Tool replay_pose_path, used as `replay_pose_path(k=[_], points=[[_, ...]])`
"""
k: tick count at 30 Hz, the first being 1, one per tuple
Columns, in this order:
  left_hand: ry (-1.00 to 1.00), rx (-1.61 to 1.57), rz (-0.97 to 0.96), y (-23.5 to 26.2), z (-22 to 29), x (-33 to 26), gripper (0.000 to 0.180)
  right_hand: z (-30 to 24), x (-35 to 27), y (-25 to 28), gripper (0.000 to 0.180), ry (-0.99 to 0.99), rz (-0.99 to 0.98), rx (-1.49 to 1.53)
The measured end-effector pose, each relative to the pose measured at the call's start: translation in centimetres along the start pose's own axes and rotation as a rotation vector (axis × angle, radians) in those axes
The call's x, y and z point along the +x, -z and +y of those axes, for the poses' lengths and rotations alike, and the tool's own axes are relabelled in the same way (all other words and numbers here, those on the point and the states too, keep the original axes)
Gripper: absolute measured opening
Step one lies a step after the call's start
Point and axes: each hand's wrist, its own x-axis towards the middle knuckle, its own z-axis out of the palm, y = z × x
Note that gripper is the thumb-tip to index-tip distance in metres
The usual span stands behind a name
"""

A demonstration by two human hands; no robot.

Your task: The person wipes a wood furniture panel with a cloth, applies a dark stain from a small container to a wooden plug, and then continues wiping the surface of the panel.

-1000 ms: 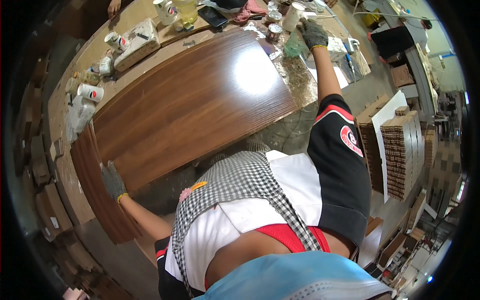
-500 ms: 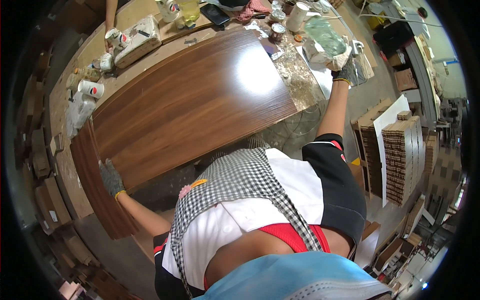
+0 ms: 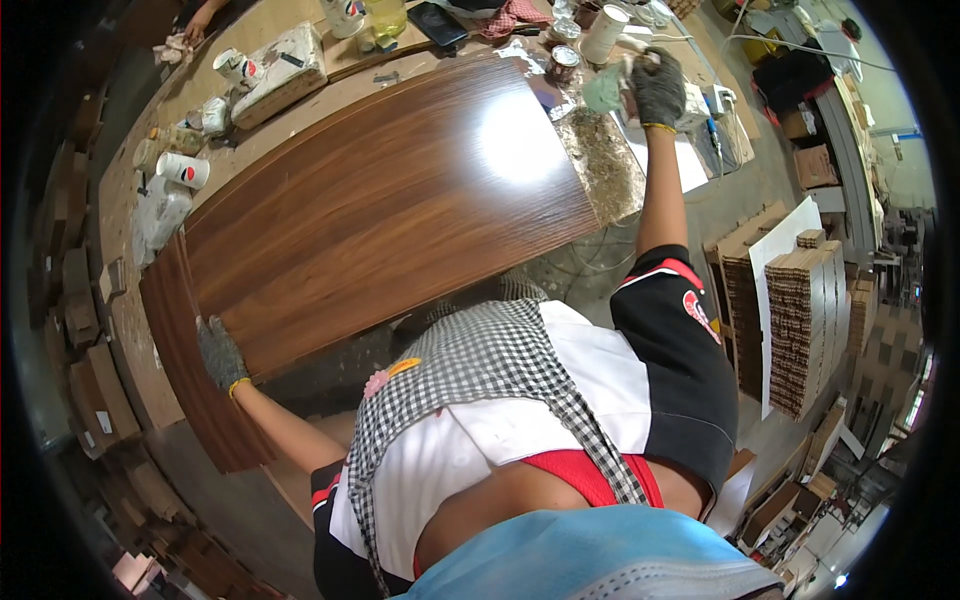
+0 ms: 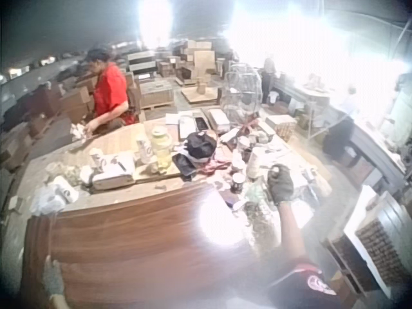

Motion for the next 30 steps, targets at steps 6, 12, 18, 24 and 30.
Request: replay_pose_path(k=[6,12,18,24,30], points=[[0.012,-0.062,-0.011,-0.2,1.1,0.2,0.066,5.6,1.8,-3.4,0.031,0.187,-0.307,-0.263],[0.007,-0.033,0.015,-1.1,-1.3,0.1,0.067,-10.4,-0.6,1.6,0.038,-0.164,-0.557,0.332],[-0.029,-0.011,0.012,-0.4,-0.2,0.2,0.068,-24.3,-15.1,-4.8,0.046,0.912,-0.359,0.143],[0.003,-0.021,-0.022,-0.5,1.4,-0.1,0.069,-17.5,-7.2,-10.4,0.041,0.37,-0.43,-0.325],[0.076,-0.009,-0.02,0.2,1.1,-0.9,0.069,-25.1,-12.0,-6.4,0.042,0.481,-0.585,-0.066]])
